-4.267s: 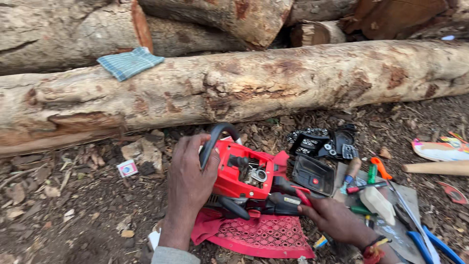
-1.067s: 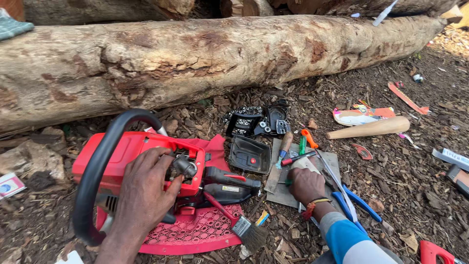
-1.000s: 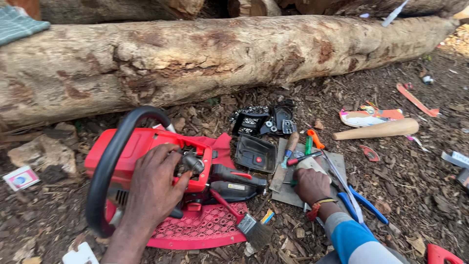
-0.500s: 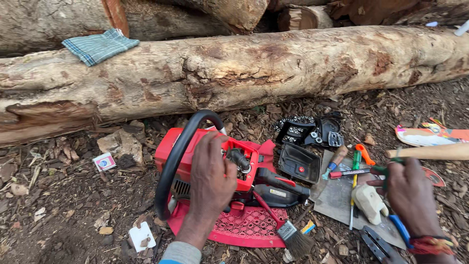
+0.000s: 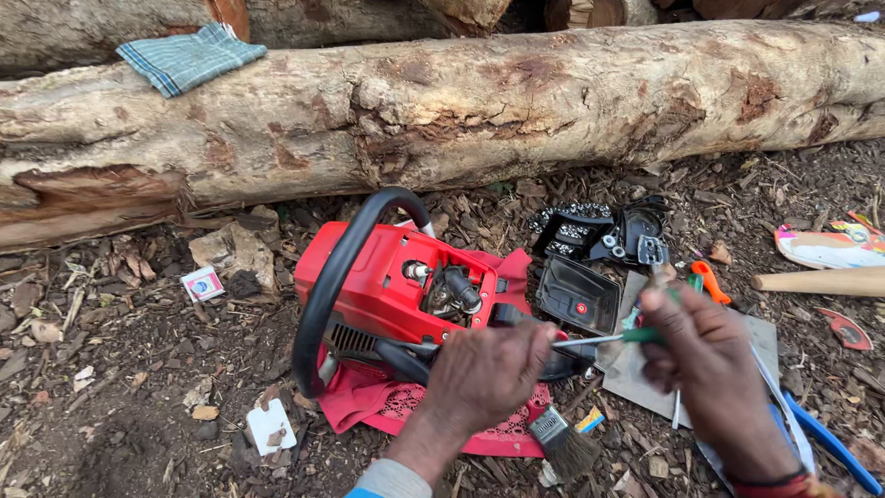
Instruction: The person uses a red screwdriver and a green T-handle tool to adjust and tighten screws on the engine area of a red chainsaw. They repeatedly insert, turn, and remove the tools while working on the same section of the chainsaw.
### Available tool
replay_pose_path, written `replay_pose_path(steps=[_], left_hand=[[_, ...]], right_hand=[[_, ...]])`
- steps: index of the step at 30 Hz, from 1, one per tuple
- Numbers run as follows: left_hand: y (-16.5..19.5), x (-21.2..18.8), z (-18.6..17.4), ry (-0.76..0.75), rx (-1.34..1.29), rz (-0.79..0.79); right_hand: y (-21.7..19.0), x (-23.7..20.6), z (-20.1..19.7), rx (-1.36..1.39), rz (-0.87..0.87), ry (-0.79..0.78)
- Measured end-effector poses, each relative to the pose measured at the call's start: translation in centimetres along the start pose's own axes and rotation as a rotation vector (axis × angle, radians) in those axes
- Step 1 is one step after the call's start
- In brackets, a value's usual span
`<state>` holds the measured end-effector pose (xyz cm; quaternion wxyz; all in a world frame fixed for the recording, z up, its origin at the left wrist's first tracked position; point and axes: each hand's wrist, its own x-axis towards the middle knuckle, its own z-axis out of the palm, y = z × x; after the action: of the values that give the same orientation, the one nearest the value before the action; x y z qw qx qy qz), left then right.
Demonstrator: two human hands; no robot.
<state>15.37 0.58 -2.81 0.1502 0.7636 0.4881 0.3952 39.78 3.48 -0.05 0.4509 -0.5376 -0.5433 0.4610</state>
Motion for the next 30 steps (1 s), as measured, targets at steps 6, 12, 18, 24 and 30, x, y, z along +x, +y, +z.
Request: replay_pose_path(steps=[6,12,18,24,30], left_hand=[[-3.7,-1.5,0.6,-0.018,-0.013,-0.183],[-5.7,-6.9,8.0,-0.679,0.423,-0.059],[-8.1,-7.5,9.5,-0.527,0.479,0.027],[-6.4,-7.5,5.2,-0.390,-0.043,-0.383],[-6.2,-6.9,5.8,-0.313,-0.586,-0.747]], right_hand=[[0.9,2.3,-9.1,0.252,-0.124,0.228],[4.2,3.2,-8.5,0.167,0.018,-0.046],[3.5,2.6,-4.8,0.086,0.177,-0.123],[3.9,-0.9,-3.5,-0.119,0.411,-0.223],[6.5,-1.7,-1.8,-0.311,0.489,-0.366]])
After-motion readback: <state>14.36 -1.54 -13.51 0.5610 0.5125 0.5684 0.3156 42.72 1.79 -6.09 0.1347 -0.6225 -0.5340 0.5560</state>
